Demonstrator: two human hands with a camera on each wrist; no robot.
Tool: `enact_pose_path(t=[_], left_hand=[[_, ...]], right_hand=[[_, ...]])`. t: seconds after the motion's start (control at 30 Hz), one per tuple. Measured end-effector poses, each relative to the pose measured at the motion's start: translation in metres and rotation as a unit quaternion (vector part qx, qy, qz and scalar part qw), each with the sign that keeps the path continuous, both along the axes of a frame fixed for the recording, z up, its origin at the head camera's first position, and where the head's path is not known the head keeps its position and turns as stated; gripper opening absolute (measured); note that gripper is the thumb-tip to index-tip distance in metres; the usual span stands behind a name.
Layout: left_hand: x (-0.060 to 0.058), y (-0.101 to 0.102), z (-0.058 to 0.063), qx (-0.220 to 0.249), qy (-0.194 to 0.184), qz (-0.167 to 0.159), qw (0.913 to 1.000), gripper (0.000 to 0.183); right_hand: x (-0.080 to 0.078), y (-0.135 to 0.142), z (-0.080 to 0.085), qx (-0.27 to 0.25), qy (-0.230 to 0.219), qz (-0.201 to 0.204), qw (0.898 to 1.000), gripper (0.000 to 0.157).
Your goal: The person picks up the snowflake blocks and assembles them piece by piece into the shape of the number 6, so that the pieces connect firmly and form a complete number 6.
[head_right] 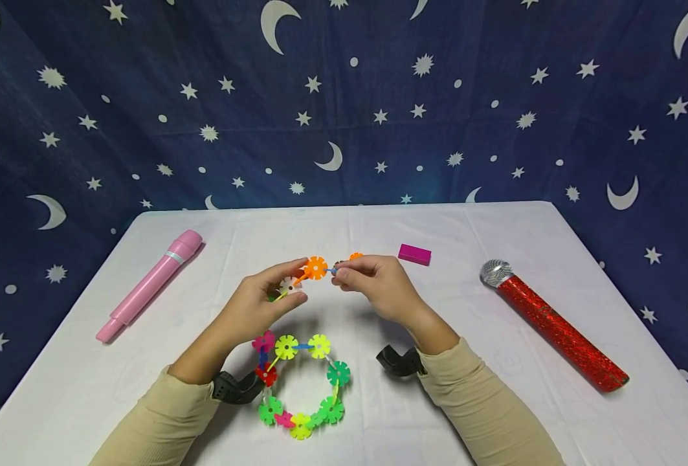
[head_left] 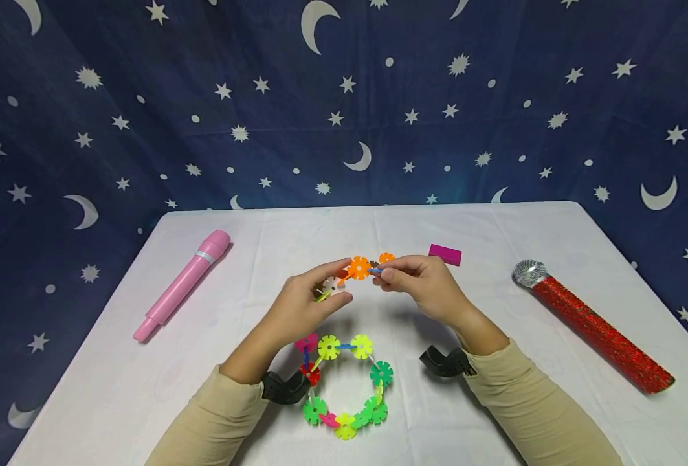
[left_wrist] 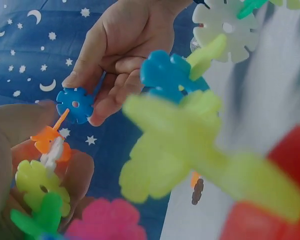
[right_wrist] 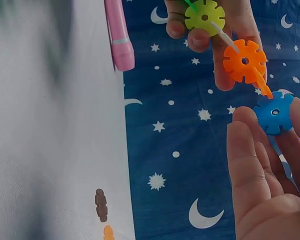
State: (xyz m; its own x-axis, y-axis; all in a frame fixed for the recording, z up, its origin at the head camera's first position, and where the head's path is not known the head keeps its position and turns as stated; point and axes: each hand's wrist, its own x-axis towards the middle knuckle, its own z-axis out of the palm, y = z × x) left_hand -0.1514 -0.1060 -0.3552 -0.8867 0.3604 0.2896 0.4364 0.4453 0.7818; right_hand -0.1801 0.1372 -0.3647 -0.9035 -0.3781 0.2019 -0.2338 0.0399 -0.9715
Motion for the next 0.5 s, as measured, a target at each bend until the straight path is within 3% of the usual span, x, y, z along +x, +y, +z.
enact_pose_path(t=[0.2,0.5], left_hand=[[-0.0001,0.0009,-0.0013,0.055,-0.045,0.009,0.9974,0.035],[-0.0007,-0.0017,0.0021,0.096,-0.1,-0.015,0.9903,0.037]], right_hand=[[0.0019,-0.0022,0.0018,-0.012,-0.004,0.002,1.0,0.019],[0.0036,0.0004,0.005,0.01,0.005,-0.001,1.0,0.019]])
